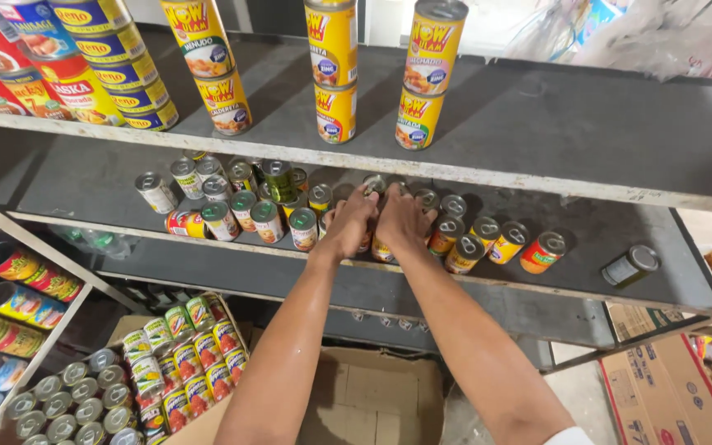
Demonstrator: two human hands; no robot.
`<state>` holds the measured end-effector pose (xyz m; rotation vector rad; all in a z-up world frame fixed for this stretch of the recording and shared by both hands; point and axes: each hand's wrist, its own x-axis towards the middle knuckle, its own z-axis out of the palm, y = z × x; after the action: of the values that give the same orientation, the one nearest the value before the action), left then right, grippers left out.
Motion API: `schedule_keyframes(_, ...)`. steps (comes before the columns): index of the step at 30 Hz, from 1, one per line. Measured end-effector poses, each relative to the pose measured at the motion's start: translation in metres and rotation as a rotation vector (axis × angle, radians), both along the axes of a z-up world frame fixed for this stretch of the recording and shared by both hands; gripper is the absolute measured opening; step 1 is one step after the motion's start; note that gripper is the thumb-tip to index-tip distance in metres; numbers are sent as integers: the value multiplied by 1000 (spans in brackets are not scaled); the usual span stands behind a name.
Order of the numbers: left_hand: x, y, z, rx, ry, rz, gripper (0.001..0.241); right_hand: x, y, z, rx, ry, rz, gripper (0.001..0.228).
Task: Organizing and restocking canned goods on store shelves.
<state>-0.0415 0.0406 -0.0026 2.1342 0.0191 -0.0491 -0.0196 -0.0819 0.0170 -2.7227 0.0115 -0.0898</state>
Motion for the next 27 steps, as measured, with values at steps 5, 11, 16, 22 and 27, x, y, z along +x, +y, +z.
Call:
schedule_keyframes(5,3,1,-8,2,-59,-27,73,-9,-1,25,15,105,-19,26)
schedule_keyframes(11,8,4,-8,-27,-17,-23,74,4,-8,23,0,160,41,26)
schedule_keyframes(16,9,3,-13,37,-44,-23,75,1,-9,16,-167,6,167,21)
schedule_keyframes(22,6,4,-14,-29,-20,-35,78,-41,-16,29,-31,-382,141,50)
schedule_keyframes(27,-14,14,-16,-645,-82,-92,68,-80,-24,32,254,-977,396,50)
